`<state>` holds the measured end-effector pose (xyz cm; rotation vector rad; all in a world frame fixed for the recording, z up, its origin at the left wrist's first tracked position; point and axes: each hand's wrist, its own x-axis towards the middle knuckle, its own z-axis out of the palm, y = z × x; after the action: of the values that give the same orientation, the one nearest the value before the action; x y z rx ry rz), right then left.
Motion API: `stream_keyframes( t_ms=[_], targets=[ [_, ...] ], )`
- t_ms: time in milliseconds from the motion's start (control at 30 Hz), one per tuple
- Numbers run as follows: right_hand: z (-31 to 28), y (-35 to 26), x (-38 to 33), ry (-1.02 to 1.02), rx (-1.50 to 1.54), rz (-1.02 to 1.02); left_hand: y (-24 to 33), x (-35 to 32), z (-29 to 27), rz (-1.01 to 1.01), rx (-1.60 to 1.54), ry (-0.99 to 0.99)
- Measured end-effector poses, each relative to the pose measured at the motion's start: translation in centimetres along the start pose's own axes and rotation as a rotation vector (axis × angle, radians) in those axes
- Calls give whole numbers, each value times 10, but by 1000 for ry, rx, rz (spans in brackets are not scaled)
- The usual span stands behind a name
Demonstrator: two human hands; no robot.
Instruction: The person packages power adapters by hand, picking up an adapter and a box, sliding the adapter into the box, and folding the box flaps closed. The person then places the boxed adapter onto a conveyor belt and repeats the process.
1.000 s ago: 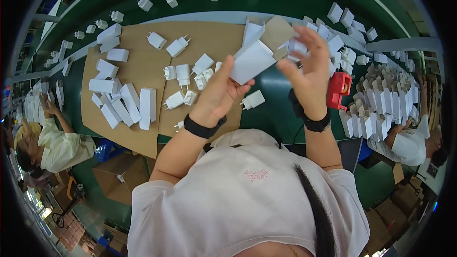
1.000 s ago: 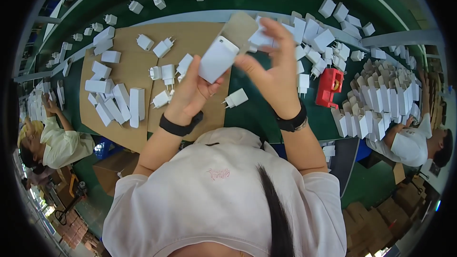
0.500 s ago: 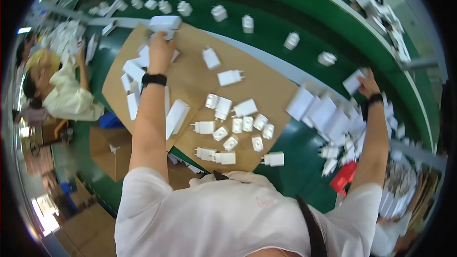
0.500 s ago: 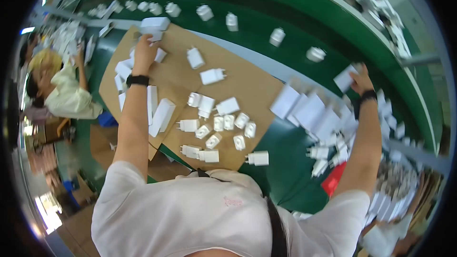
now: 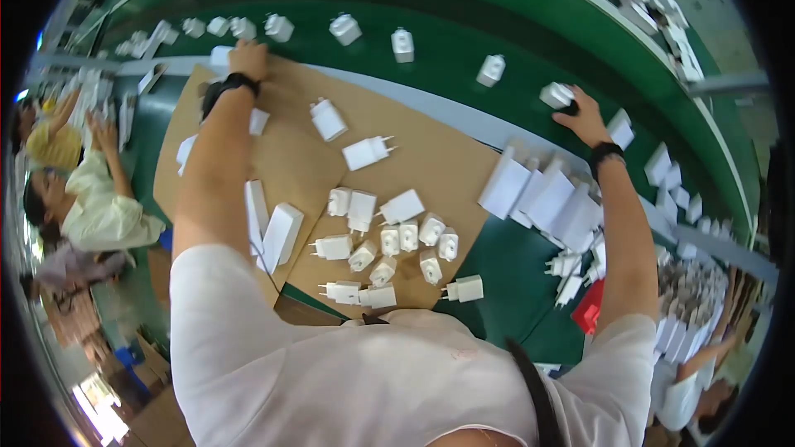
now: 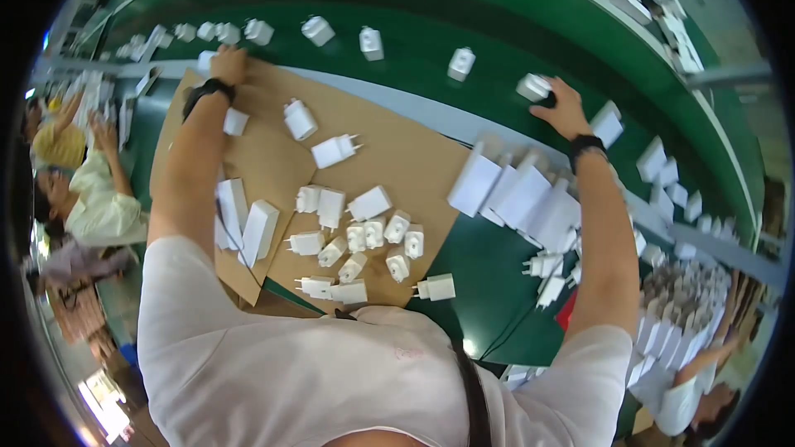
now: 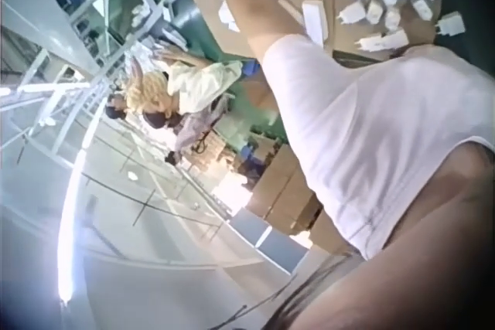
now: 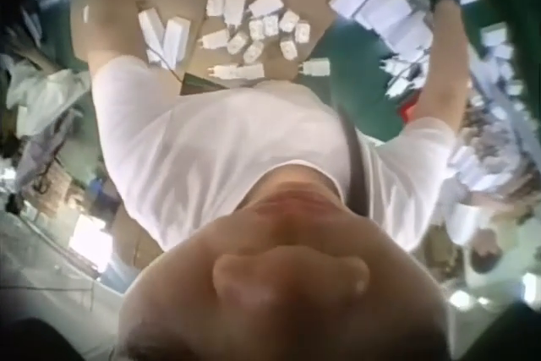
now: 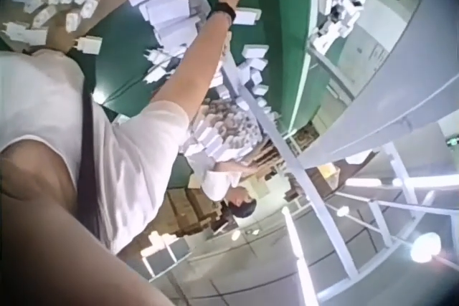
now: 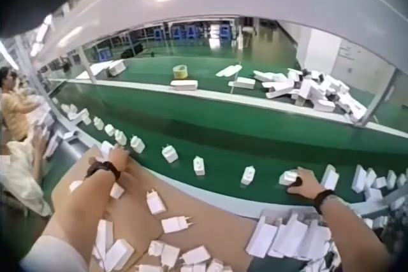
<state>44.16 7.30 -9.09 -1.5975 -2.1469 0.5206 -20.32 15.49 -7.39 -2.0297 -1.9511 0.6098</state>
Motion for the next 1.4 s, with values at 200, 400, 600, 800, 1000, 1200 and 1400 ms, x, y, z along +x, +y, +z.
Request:
stream_keyframes(
  t_ms=[200, 400, 600, 800, 1000, 1200, 1400],
  targets=[
    [-6, -18, -6, 211, -38, 62, -10, -43, -43, 27, -3, 261],
    [-106, -167, -62, 146, 872, 268, 47, -197, -211, 0, -1525, 303],
    [-92, -295, -153, 285, 1271, 149, 162, -308, -200, 122, -2789, -152],
    [-108, -343, -204, 485, 1086, 282, 192, -367, -231, 251, -2153, 292],
    [-100, -346, -232, 556, 885, 93, 211, -387, -221, 425, -2096, 546],
    [-90, -354, -245, 403, 919, 60, 224, -408, -228, 369, -1445, 431],
    [-93, -351, -246, 414, 707, 54, 224, -401, -242, 307, -1632, 265]
  ],
)
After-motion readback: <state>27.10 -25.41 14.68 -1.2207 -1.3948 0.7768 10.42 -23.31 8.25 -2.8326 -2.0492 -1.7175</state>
